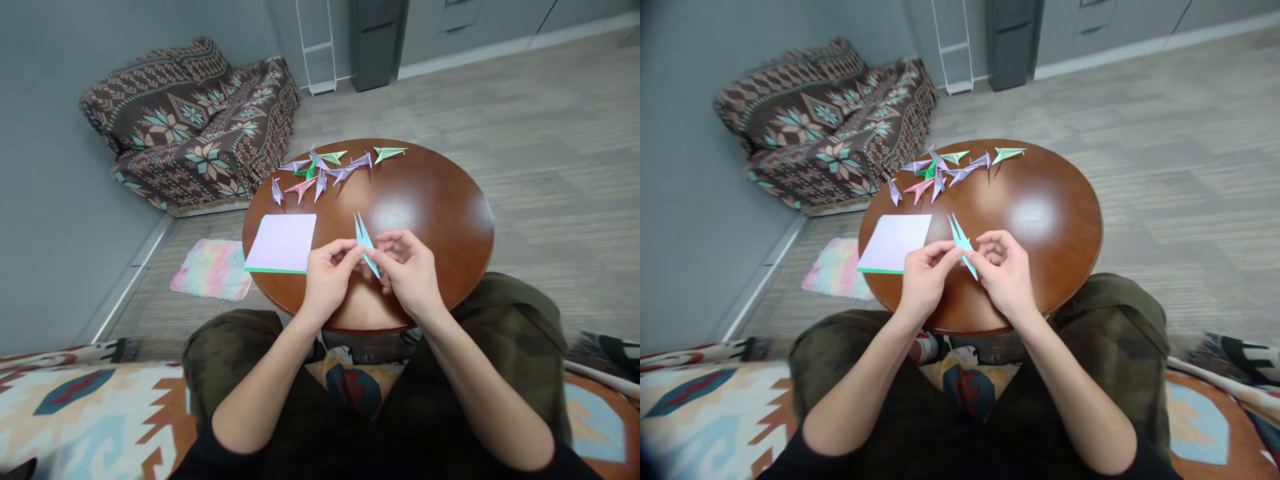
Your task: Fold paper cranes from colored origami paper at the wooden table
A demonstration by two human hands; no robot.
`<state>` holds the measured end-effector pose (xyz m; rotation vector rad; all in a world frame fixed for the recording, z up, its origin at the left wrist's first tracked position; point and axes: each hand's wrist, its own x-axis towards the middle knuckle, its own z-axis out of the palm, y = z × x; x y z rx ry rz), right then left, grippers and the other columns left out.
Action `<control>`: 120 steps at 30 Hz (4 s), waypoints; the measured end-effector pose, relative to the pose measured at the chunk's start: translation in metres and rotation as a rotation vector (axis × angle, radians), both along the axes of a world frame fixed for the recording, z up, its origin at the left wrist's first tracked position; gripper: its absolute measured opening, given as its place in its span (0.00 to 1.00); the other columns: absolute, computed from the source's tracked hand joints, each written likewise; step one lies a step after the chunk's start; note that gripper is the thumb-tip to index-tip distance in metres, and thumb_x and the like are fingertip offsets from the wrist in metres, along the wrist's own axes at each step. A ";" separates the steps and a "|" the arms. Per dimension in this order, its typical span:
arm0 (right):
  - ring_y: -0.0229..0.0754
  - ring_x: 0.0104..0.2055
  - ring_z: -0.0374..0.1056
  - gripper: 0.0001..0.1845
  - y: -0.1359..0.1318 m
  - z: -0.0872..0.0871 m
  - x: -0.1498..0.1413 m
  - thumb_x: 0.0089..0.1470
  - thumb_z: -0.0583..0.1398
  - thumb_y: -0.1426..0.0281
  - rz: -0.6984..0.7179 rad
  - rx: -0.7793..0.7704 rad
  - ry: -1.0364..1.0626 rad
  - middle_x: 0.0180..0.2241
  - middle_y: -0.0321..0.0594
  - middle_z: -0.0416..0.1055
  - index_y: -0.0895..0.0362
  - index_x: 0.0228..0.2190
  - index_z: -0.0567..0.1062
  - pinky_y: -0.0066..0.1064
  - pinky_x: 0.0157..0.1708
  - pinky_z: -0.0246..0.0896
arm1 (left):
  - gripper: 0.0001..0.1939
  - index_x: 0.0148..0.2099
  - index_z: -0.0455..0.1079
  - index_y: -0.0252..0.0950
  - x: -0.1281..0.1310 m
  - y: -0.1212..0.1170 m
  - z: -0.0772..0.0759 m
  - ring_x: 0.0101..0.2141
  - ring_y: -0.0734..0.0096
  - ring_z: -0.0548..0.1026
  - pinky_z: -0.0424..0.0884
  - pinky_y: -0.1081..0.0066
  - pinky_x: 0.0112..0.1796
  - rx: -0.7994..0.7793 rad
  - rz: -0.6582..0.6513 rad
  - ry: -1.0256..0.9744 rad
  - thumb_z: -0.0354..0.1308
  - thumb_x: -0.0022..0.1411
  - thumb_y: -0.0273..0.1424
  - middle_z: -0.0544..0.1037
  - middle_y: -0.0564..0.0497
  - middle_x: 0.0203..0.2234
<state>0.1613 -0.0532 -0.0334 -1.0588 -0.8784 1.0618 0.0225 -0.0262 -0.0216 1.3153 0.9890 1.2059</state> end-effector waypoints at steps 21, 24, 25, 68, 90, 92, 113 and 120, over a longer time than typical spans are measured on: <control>0.39 0.27 0.68 0.08 -0.002 -0.014 0.007 0.63 0.64 0.67 0.108 0.178 -0.470 0.28 0.36 0.70 0.54 0.31 0.73 0.31 0.24 0.63 | 0.04 0.31 0.75 0.34 -0.008 0.004 -0.001 0.30 0.71 0.74 0.70 0.71 0.34 0.104 0.000 0.323 0.62 0.59 0.25 0.75 0.52 0.28; 0.40 0.26 0.68 0.09 -0.002 -0.016 0.005 0.63 0.64 0.66 0.139 0.149 -0.439 0.26 0.36 0.70 0.53 0.31 0.72 0.31 0.25 0.64 | 0.05 0.30 0.74 0.34 -0.009 0.004 -0.002 0.29 0.71 0.73 0.69 0.71 0.32 0.089 0.019 0.332 0.61 0.58 0.23 0.75 0.52 0.27; 0.40 0.26 0.68 0.09 -0.001 -0.016 0.006 0.63 0.64 0.65 0.140 0.142 -0.432 0.26 0.36 0.71 0.54 0.31 0.72 0.31 0.25 0.64 | 0.04 0.30 0.75 0.34 -0.009 0.005 -0.002 0.28 0.71 0.73 0.69 0.71 0.33 0.072 0.013 0.306 0.62 0.58 0.24 0.75 0.52 0.27; 0.36 0.22 0.68 0.16 0.000 -0.003 0.008 0.53 0.71 0.59 0.170 -0.005 -0.100 0.24 0.34 0.74 0.56 0.35 0.76 0.27 0.20 0.64 | 0.11 0.37 0.82 0.34 -0.036 0.026 0.008 0.41 0.62 0.81 0.75 0.65 0.47 -0.074 -0.458 0.099 0.75 0.54 0.35 0.84 0.45 0.38; 0.33 0.16 0.66 0.20 0.003 -0.004 0.018 0.55 0.69 0.54 0.407 -0.150 -0.117 0.18 0.34 0.72 0.58 0.26 0.76 0.23 0.16 0.62 | 0.15 0.34 0.78 0.32 -0.030 0.026 -0.004 0.29 0.71 0.78 0.75 0.70 0.37 -0.236 -0.319 0.036 0.76 0.51 0.36 0.81 0.49 0.26; 0.32 0.13 0.62 0.21 0.003 -0.004 0.018 0.55 0.68 0.53 0.421 -0.161 -0.103 0.16 0.32 0.70 0.58 0.26 0.76 0.22 0.13 0.57 | 0.14 0.36 0.80 0.32 -0.030 0.027 -0.006 0.32 0.69 0.80 0.76 0.68 0.40 -0.259 -0.319 0.010 0.75 0.52 0.35 0.83 0.47 0.30; 0.32 0.12 0.61 0.28 -0.006 0.015 0.018 0.64 0.59 0.47 0.485 -0.105 -0.226 0.15 0.36 0.72 0.58 0.26 0.77 0.24 0.14 0.53 | 0.14 0.36 0.83 0.36 -0.023 0.020 0.006 0.24 0.74 0.70 0.65 0.73 0.28 -0.104 -0.061 -0.026 0.74 0.55 0.41 0.79 0.52 0.24; 0.31 0.15 0.58 0.18 -0.005 0.022 0.023 0.53 0.71 0.55 0.221 0.023 -0.135 0.18 0.31 0.69 0.57 0.29 0.78 0.25 0.14 0.49 | 0.18 0.32 0.82 0.33 -0.017 0.010 0.007 0.18 0.81 0.54 0.47 0.74 0.21 -0.297 -0.400 -0.075 0.75 0.53 0.45 0.64 0.57 0.15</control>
